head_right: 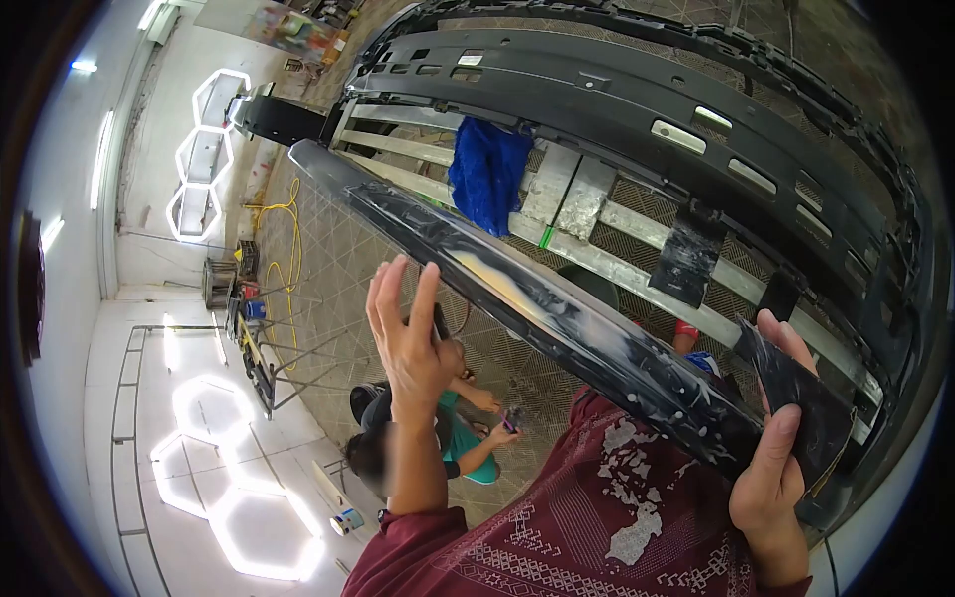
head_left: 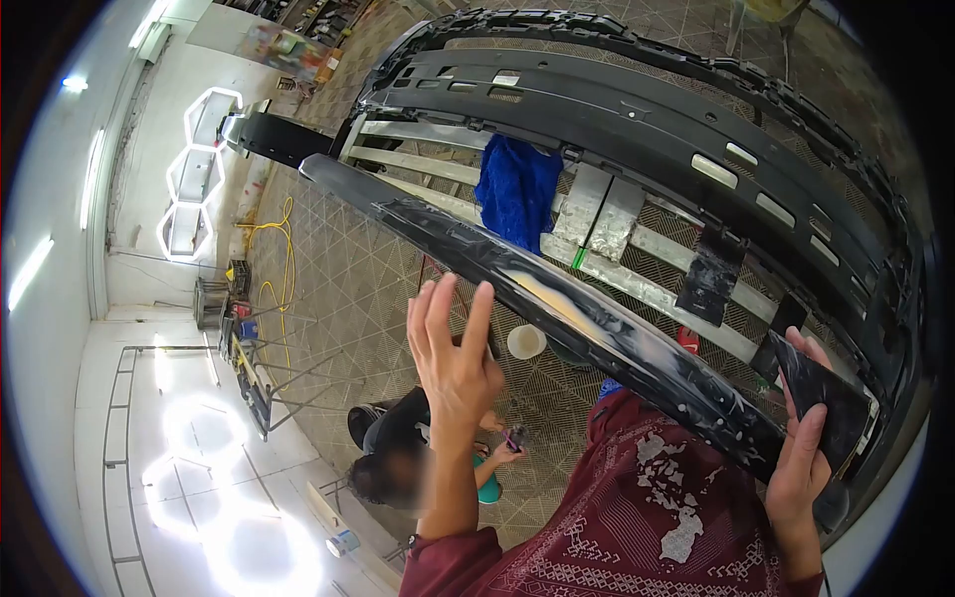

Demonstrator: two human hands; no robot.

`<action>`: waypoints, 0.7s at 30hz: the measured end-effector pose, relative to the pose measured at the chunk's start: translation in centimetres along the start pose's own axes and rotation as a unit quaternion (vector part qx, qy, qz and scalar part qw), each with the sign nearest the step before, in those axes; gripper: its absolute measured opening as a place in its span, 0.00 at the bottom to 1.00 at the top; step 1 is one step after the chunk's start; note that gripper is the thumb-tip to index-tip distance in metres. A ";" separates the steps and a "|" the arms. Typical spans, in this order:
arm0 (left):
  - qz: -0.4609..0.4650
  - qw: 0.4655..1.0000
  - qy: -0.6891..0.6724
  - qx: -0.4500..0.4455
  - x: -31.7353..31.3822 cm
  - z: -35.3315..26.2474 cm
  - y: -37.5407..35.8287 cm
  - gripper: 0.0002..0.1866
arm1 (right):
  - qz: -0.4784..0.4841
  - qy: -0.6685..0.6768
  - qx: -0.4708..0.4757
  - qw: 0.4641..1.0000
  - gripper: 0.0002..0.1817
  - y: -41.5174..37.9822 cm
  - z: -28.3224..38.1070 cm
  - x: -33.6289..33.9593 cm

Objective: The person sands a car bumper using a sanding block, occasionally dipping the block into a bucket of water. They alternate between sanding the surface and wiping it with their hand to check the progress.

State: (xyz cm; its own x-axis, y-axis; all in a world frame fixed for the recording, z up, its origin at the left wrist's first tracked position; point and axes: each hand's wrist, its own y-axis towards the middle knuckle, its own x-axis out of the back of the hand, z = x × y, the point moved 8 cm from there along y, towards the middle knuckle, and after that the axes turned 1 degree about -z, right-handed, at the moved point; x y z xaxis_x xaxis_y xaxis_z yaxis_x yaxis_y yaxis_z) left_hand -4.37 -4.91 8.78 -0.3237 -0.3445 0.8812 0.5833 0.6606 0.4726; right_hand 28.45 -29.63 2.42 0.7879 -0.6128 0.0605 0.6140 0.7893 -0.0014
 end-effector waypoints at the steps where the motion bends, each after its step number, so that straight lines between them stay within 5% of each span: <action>1: 0.005 1.000 0.016 0.012 -0.1 0.7 0.2 0.45 | -0.002 0.002 0.002 1.000 0.37 -0.1 -0.1 0.1; 6: 0.004 1.000 -0.021 -0.001 0.7 -0.5 0.3 0.42 | -0.027 0.023 0.000 0.999 0.37 -0.5 -0.8 0.9; 8: -0.017 0.992 -0.084 -0.095 1.5 -2.9 0.2 0.39 | -0.032 0.028 0.003 0.999 0.37 -0.7 -0.8 0.8; 11: -0.109 0.970 -0.201 -0.086 2.4 0.4 1.6 0.34 | -0.058 0.054 0.015 0.997 0.40 -0.4 0.3 0.5; 13: -0.205 0.955 -0.215 -0.018 2.8 4.1 5.8 0.33 | 0.023 -0.049 0.105 0.993 0.37 0.6 3.6 -1.5; 14: -0.182 0.957 -0.224 0.034 2.0 6.2 8.4 0.33 | 0.065 -0.103 0.150 0.981 0.36 1.0 5.3 -2.8; 17: -0.128 0.941 -0.275 0.150 -2.7 11.2 13.7 0.34 | 0.176 -0.261 0.274 0.908 0.31 0.8 9.8 -7.0; 19: -0.132 0.939 -0.286 0.140 -3.3 11.8 13.7 0.33 | 0.223 -0.394 0.377 0.808 0.29 -0.3 10.6 -10.1; 21: -0.130 0.937 -0.301 0.121 -3.9 12.0 14.5 0.33 | 0.274 -0.445 0.380 0.763 0.34 -0.1 12.1 -13.4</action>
State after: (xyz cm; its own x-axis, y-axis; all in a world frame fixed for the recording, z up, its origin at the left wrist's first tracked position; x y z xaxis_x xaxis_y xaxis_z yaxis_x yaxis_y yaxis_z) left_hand -3.62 14.04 12.08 -0.8352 -0.1243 0.5358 0.2647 0.7631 0.5896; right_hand 17.26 -21.05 13.68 0.3651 -0.1818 0.9130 -0.2665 0.9193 0.2896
